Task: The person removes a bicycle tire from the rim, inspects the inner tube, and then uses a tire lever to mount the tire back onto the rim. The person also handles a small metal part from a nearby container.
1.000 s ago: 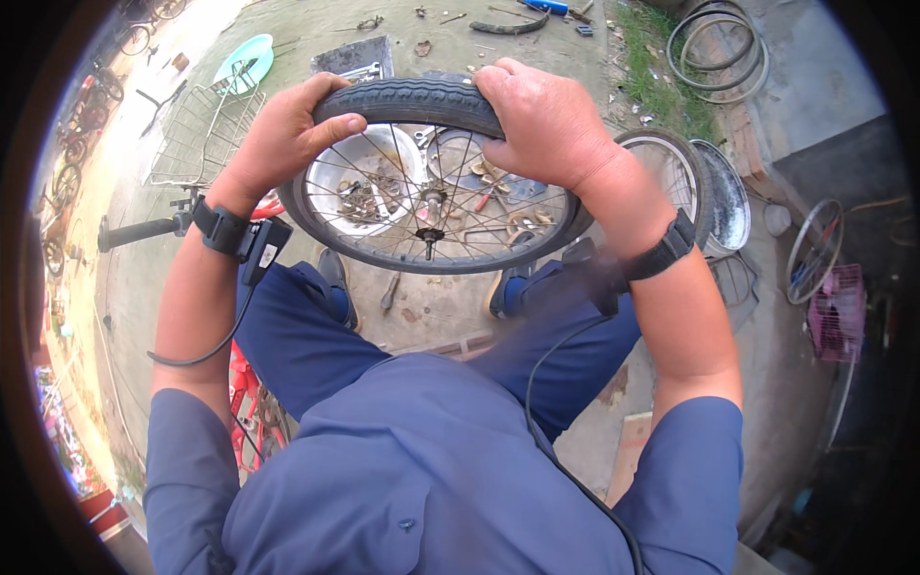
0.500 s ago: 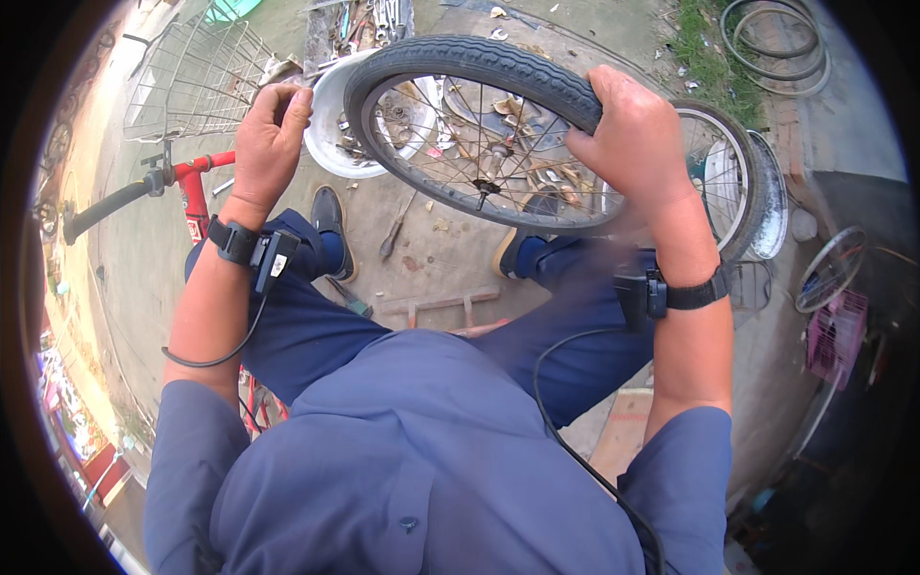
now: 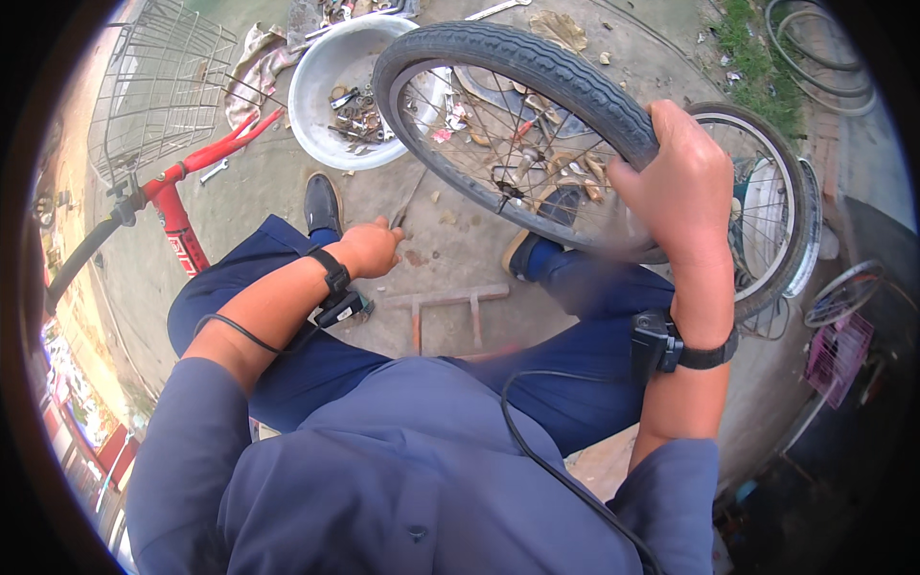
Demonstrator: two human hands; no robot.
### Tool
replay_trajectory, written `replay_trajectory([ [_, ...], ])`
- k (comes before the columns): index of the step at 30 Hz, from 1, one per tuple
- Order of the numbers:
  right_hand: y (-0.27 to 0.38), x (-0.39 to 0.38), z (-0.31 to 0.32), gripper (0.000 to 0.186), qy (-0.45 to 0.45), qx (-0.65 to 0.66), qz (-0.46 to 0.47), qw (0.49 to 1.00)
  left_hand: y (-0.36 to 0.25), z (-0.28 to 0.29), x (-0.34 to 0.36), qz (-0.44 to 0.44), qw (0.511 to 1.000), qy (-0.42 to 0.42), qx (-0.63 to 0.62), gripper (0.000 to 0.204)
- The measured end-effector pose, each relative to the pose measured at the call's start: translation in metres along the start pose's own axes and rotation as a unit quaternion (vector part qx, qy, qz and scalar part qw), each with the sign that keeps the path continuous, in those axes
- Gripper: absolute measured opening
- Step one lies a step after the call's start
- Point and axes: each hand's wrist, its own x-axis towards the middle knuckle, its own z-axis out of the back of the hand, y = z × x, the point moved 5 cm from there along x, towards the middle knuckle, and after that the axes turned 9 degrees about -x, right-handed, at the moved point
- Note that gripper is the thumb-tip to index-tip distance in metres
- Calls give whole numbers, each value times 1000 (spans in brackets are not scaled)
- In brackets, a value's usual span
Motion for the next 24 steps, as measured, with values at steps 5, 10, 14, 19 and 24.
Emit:
replay_trajectory([
  [5,-9,12,-12,30,1,-7,-14,1000,11,-9,53,8,997,72,26,48],
  [10,-24,30,-24,32,18,-23,-50,998,32,-17,87,35,992,119,-1,53],
  [14,-44,43,-38,35,78,-18,-121,989,43,-25,108,24,990,138,4,53],
  [19,-54,55,-51,40,105,-2,-158,982,53,-35,132,6,988,156,22,49],
  [24,-54,63,-57,44,71,-19,-143,987,61,-40,146,-10,987,156,37,53],
])
